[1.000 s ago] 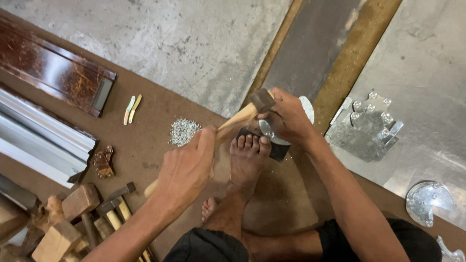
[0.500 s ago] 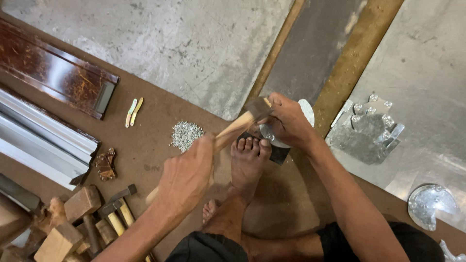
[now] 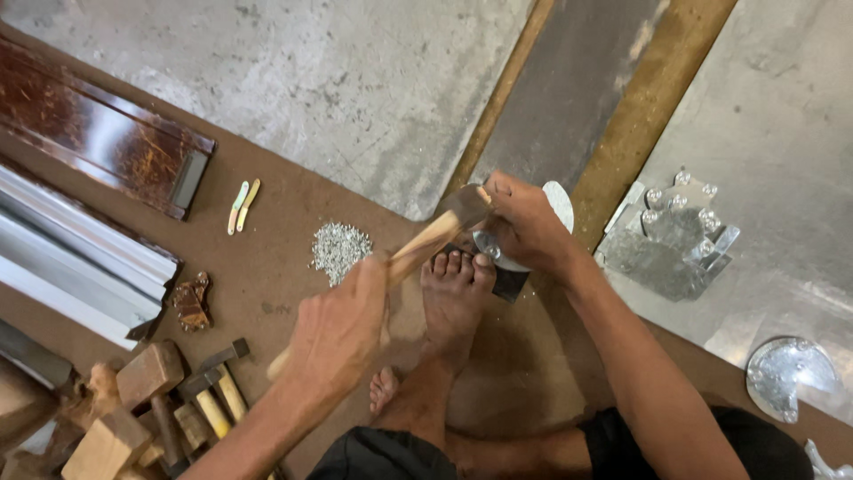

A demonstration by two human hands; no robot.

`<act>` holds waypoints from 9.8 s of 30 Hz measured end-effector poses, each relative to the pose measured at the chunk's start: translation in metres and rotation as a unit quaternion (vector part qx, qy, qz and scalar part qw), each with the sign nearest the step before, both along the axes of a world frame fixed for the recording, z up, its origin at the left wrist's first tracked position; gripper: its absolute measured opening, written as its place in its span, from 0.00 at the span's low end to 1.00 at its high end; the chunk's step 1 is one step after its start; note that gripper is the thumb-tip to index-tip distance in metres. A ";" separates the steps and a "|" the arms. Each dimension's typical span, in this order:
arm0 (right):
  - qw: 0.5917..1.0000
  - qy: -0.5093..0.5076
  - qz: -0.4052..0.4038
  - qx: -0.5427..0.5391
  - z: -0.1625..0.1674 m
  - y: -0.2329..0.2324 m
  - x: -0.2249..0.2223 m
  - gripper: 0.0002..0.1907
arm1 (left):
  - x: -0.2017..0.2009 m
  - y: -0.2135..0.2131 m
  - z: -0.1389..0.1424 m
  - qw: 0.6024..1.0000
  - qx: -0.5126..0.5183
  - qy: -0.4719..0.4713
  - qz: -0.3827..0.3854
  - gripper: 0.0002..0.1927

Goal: The person sits on the floor of a metal craft workshop and hammers a small silver-colored metal piece on a metal block with a mallet, repeatedly striking and repositioning it to shape it. They occasionally pick up the piece, turn it over, and resume hammering, with finished metal cutouts lying nearby.

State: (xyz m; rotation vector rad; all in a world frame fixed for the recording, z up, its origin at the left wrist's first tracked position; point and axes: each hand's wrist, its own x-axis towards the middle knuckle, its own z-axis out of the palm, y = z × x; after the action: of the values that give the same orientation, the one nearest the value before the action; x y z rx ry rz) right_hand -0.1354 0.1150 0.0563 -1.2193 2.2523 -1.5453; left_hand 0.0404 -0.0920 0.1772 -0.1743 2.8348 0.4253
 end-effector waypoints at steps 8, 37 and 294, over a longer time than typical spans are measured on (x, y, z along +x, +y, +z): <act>0.999 -0.030 0.020 -0.032 0.002 0.000 0.000 0.14 | 0.009 0.000 -0.006 0.992 0.051 0.111 0.029 0.19; 0.998 -0.011 0.052 -0.041 -0.001 0.001 0.001 0.14 | 0.015 -0.003 -0.012 0.992 0.070 0.080 0.064 0.14; 0.850 -0.122 -0.391 0.330 0.022 0.019 0.005 0.42 | -0.073 0.033 -0.097 0.950 0.231 0.209 0.006 0.21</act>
State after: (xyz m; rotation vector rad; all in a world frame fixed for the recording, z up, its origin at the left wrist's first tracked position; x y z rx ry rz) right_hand -0.1306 0.1341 0.0779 0.1058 2.8524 -0.8013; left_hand -0.0325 -0.0586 0.0798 -0.0029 3.0255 1.2398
